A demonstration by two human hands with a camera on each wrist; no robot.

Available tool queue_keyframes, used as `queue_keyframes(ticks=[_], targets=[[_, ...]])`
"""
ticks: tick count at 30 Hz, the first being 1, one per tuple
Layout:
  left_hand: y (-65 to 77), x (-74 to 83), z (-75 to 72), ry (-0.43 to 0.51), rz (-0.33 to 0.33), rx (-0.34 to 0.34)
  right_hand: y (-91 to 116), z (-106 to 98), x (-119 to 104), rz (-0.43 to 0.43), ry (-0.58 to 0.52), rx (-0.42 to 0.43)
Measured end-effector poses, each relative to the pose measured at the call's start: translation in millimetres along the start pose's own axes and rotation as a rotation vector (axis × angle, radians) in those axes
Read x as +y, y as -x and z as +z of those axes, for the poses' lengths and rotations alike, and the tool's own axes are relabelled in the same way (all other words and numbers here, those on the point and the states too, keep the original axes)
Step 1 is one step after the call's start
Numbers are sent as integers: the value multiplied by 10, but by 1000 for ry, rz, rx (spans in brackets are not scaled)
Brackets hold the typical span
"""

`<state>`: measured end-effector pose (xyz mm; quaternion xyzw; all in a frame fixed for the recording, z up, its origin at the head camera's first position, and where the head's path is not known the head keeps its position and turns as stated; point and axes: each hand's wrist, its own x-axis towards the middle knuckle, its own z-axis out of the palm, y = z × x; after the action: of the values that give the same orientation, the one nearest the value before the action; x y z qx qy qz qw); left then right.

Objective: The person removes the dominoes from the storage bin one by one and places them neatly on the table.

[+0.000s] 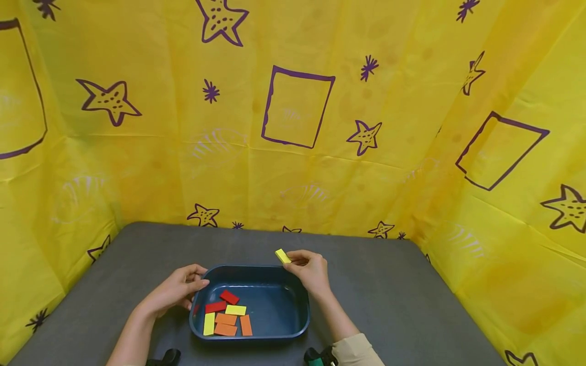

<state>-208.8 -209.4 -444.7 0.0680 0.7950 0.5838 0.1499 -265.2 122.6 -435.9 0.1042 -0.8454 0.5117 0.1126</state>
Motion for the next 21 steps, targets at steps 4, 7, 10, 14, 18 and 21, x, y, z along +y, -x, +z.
queue_keyframes(ticks=[4,7,10,14,18,21], targets=[[3,2,-1,0,-7,4,-3,-47,51,33,-1,73],[9,4,-1,4,-6,1,-12,-110,106,62,-10,141],[10,0,2,11,-1,-5,-25,-210,168,102,-22,210],[0,-10,1,22,7,-16,-22,-371,274,168,-42,296],[-7,-12,-2,22,10,-17,-3,-480,392,226,-68,366],[-4,-11,-5,19,8,-13,11,-514,460,260,-60,395]])
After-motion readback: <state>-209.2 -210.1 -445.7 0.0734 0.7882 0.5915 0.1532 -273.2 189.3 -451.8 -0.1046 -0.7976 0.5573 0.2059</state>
